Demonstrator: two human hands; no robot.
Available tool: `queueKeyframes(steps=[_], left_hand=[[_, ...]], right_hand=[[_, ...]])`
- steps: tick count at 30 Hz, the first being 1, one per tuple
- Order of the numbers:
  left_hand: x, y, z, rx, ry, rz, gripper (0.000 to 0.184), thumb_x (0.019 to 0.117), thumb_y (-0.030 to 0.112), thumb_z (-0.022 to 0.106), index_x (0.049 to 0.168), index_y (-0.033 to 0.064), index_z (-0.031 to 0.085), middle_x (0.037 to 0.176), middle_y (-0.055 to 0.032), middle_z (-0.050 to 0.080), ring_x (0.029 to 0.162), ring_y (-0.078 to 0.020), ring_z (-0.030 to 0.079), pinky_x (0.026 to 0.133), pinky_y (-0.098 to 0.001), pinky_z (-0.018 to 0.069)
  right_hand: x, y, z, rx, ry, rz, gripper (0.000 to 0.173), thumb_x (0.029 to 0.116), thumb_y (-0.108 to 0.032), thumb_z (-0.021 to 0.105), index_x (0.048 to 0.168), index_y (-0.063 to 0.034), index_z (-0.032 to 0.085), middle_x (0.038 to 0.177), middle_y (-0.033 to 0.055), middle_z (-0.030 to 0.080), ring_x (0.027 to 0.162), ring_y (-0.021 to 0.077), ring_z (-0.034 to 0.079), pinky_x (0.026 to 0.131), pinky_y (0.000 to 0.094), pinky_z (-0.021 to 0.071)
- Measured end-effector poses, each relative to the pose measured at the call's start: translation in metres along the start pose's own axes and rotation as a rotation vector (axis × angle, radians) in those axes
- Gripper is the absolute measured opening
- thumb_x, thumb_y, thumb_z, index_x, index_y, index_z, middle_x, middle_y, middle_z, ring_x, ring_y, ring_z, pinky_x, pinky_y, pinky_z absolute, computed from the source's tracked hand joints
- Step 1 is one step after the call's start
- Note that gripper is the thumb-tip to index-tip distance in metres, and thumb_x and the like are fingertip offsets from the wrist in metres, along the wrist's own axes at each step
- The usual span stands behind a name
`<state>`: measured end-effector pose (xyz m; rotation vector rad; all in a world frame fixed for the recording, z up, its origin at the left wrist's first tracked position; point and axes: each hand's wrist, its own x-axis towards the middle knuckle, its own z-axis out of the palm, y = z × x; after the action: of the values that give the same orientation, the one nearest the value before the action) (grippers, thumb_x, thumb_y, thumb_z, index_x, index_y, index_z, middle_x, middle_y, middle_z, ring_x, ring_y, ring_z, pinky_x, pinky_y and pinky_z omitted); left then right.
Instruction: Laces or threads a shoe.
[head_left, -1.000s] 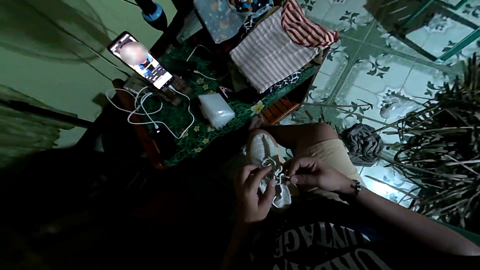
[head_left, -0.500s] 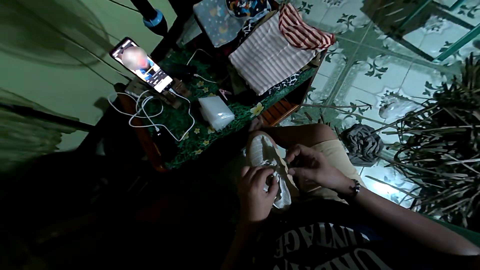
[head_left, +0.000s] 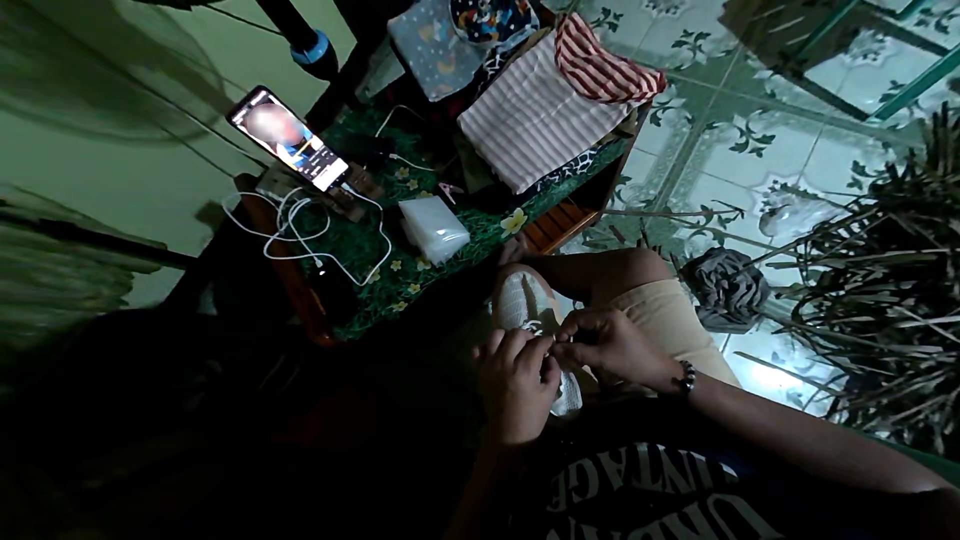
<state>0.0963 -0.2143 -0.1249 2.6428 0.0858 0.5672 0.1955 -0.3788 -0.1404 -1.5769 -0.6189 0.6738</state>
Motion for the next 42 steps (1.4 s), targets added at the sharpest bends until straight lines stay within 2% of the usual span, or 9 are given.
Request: queueKeyframes(steps=[9,14,18,21,24,29,36,40,42], left_hand=[[0.000,-0.008,-0.002,-0.152,-0.067,-0.021,0.015,0.0858,0.018,0.072,0.097,0.0178,0.081,0.094,0.0009,0.073,0.094,-0.0191,0.065,0.087,-0.0478,0.0469],[0.000,-0.016,-0.005,-0.268,-0.144,-0.054,0.017,0.0946,0.021,0.067,0.103,0.0170,0.081,0.099,0.0019,0.073,0.098,-0.0161,0.064,0.091,-0.0471,0.0467],[-0.004,-0.016,0.000,-0.361,-0.045,-0.074,0.021,0.0902,0.016,0.071,0.110,0.0098,0.076,0.111,-0.0041,0.074,0.109,-0.0182,0.067,0.099,-0.0475,0.0503],[-0.006,-0.009,0.001,-0.313,0.085,-0.026,0.012,0.0864,0.018,0.074,0.095,0.0111,0.075,0.110,-0.0078,0.070,0.107,-0.0191,0.065,0.095,-0.0400,0.0518],[-0.007,-0.005,0.001,-0.192,0.114,-0.020,0.006,0.0858,0.021,0.073,0.087,0.0166,0.076,0.107,-0.0064,0.069,0.101,-0.0196,0.063,0.091,-0.0419,0.0492],[-0.005,0.001,0.000,-0.049,0.132,-0.046,0.007,0.0809,0.020,0.072,0.085,0.0155,0.075,0.101,-0.0039,0.071,0.096,-0.0195,0.065,0.089,-0.0440,0.0479],[-0.003,0.010,-0.002,0.063,0.110,-0.083,0.013,0.0702,0.021,0.077,0.082,0.0162,0.074,0.093,-0.0007,0.071,0.088,-0.0186,0.067,0.085,-0.0472,0.0492],[-0.004,0.005,0.002,0.033,0.119,-0.063,0.014,0.0691,0.023,0.078,0.079,0.0150,0.071,0.091,-0.0013,0.071,0.087,-0.0176,0.067,0.084,-0.0459,0.0490],[-0.005,0.000,0.006,-0.040,0.141,-0.050,0.012,0.0694,0.019,0.076,0.078,0.0137,0.069,0.090,-0.0022,0.070,0.086,-0.0171,0.066,0.084,-0.0445,0.0485]], right_hand=[[0.003,0.005,-0.003,0.227,-0.069,0.080,0.017,0.0976,-0.016,0.068,0.089,-0.0026,0.072,0.076,-0.0023,0.068,0.062,0.0042,0.062,0.060,0.0214,0.0550],[0.006,0.011,-0.001,0.354,-0.092,0.128,0.015,0.0976,-0.015,0.066,0.088,-0.0040,0.070,0.072,-0.0022,0.067,0.059,0.0052,0.061,0.057,0.0220,0.0528],[0.008,0.014,0.002,0.398,-0.068,0.129,0.014,0.0960,-0.015,0.068,0.085,-0.0074,0.070,0.069,-0.0049,0.064,0.056,0.0028,0.056,0.053,0.0201,0.0483],[0.010,0.010,0.004,0.379,-0.037,0.110,0.014,0.0946,-0.014,0.069,0.082,-0.0091,0.070,0.068,-0.0066,0.063,0.056,0.0013,0.055,0.052,0.0189,0.0468],[0.008,0.009,0.008,0.322,0.004,0.020,0.011,0.0924,-0.011,0.070,0.082,-0.0084,0.069,0.072,-0.0077,0.063,0.061,-0.0011,0.054,0.056,0.0172,0.0460],[0.007,0.004,0.014,0.127,0.081,-0.116,0.012,0.0888,-0.012,0.072,0.080,-0.0046,0.070,0.082,-0.0030,0.062,0.073,-0.0009,0.057,0.065,0.0155,0.0481],[0.007,0.005,0.019,-0.059,0.104,-0.257,0.014,0.0856,-0.013,0.071,0.076,-0.0032,0.068,0.082,0.0026,0.059,0.076,0.0035,0.055,0.067,0.0178,0.0460],[0.006,0.004,0.020,0.021,0.086,-0.202,0.013,0.0857,-0.012,0.073,0.076,-0.0045,0.068,0.081,0.0003,0.060,0.079,0.0036,0.057,0.071,0.0189,0.0477],[0.007,0.005,0.020,0.137,0.078,-0.119,0.010,0.0858,-0.011,0.073,0.078,-0.0063,0.069,0.081,-0.0029,0.062,0.075,0.0009,0.058,0.067,0.0174,0.0490]])
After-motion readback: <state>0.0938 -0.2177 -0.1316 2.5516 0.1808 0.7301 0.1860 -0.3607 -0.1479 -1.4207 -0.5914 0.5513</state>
